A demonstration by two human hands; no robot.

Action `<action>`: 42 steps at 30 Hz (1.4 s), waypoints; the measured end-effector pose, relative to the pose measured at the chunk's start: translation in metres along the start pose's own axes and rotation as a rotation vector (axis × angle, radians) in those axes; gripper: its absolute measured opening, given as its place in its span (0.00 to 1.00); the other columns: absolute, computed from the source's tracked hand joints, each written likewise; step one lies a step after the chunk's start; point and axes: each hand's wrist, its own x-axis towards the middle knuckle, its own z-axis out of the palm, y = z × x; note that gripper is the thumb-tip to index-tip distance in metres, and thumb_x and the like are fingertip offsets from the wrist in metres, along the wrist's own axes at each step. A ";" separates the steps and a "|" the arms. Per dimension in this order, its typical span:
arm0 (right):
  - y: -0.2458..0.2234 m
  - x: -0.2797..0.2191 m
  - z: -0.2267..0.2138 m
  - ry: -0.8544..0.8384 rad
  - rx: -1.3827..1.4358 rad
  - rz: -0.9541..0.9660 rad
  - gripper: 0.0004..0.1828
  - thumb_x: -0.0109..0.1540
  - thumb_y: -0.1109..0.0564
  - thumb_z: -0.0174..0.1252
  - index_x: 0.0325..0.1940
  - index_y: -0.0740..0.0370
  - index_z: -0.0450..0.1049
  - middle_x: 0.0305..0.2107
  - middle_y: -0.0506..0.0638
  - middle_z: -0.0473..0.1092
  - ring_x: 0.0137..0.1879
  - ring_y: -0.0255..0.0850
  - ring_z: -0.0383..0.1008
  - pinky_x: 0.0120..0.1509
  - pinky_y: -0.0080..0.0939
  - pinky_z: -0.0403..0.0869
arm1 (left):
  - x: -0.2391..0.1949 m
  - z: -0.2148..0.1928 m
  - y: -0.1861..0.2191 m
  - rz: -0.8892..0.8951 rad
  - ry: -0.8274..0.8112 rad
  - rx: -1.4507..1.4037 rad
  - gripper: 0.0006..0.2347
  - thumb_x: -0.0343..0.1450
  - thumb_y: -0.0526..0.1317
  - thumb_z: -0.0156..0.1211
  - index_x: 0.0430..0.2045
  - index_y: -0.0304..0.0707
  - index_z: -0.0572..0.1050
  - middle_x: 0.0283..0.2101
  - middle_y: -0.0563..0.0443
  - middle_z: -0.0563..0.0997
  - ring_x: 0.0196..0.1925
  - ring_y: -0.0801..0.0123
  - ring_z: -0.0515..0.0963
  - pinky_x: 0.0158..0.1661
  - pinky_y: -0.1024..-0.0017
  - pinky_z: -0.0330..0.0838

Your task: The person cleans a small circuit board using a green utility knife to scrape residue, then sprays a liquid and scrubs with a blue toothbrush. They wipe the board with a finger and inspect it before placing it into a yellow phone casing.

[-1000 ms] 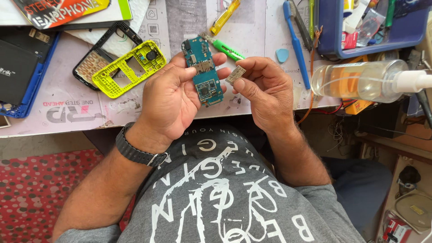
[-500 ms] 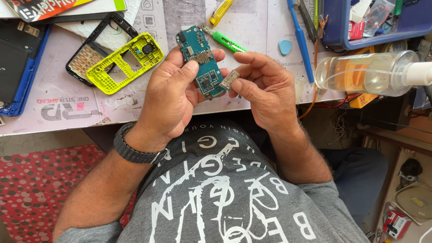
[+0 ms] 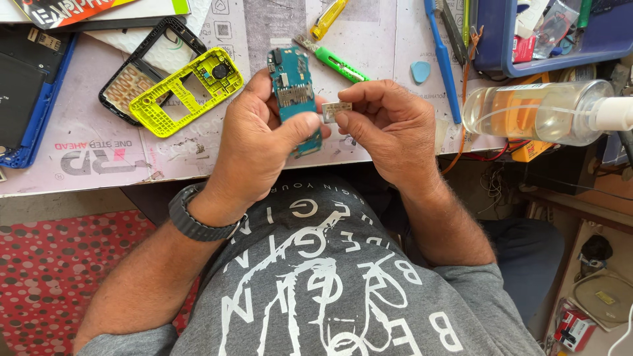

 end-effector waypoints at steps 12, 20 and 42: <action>-0.044 0.003 -0.003 -0.196 -0.818 -0.413 0.21 0.57 0.65 0.73 0.54 0.65 0.77 0.44 0.56 0.73 0.49 0.45 0.77 0.51 0.40 0.77 | 0.000 0.007 0.007 -0.031 0.078 0.276 0.11 0.70 0.31 0.63 0.45 0.31 0.70 0.36 0.52 0.80 0.30 0.78 0.82 0.32 0.79 0.81; -0.040 0.006 -0.006 -0.179 -0.948 -0.515 0.17 0.59 0.67 0.73 0.51 0.65 0.78 0.42 0.55 0.73 0.48 0.46 0.76 0.50 0.43 0.77 | -0.001 0.004 -0.002 0.067 0.020 0.338 0.09 0.75 0.34 0.62 0.46 0.30 0.72 0.36 0.48 0.80 0.32 0.73 0.81 0.35 0.73 0.79; -0.037 0.011 0.014 -0.225 -0.821 -0.393 0.19 0.59 0.65 0.73 0.53 0.62 0.79 0.43 0.54 0.74 0.50 0.46 0.79 0.52 0.41 0.79 | 0.002 -0.012 -0.013 -0.172 -0.100 -0.305 0.16 0.79 0.32 0.43 0.64 0.27 0.63 0.55 0.41 0.76 0.53 0.65 0.79 0.55 0.63 0.78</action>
